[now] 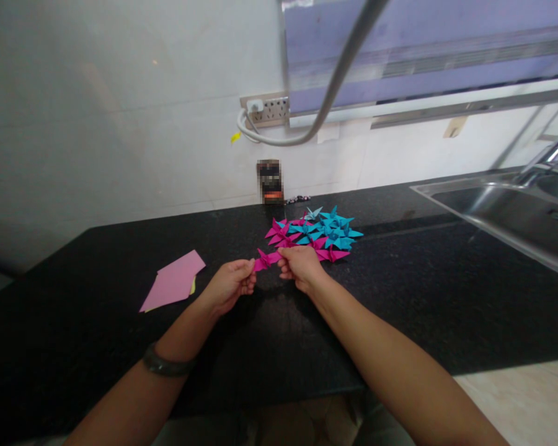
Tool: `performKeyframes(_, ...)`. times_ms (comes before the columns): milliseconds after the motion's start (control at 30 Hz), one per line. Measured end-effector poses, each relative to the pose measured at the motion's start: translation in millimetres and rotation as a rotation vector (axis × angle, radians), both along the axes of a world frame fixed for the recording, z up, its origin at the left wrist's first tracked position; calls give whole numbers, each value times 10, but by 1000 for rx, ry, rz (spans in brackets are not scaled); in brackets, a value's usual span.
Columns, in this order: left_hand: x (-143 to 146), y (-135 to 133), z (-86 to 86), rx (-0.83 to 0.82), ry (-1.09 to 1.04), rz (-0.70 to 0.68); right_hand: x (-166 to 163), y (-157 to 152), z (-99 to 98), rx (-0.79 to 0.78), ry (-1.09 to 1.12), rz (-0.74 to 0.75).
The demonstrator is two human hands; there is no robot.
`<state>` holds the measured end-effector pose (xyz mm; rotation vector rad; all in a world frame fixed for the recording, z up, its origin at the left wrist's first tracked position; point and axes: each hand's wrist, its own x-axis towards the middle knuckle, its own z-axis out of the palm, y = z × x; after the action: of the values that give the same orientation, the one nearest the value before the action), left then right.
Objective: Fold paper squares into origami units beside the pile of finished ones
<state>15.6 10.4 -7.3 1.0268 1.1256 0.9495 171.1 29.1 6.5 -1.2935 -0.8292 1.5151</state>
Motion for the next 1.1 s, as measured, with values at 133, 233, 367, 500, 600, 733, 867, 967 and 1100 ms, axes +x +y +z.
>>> performKeyframes(133, -8, 9, -19, -1, 5, 5, -2, 9, -9, 6, -2, -4)
performKeyframes(233, -8, 8, -24, 0, 11, 7, -7, 7, -18, 7, -5, -7)
performKeyframes(367, -4, 17, -10, 7, 43, 24, -5, 11, -23, 6, -15, -6)
performKeyframes(500, -27, 56, 34, -13, 108, 100, -3, 26, -37, 9, -46, -26)
performKeyframes(600, -56, 103, 77, -29, 142, 140, -28, 11, -72, 42, -96, -14)
performKeyframes(733, -72, 248, 142, -56, 218, 159, -85, -60, -127, 155, -204, 70)
performKeyframes(867, -80, 561, 231, -111, 300, 165, -94, -146, -129, 472, -688, 236)
performKeyframes(967, -71, 847, 272, -177, 358, 161, -67, -185, -103, 547, -916, 329)
performKeyframes(1100, -5, 1166, 235, -262, 427, 128, -35, -178, -92, 534, -984, 339)
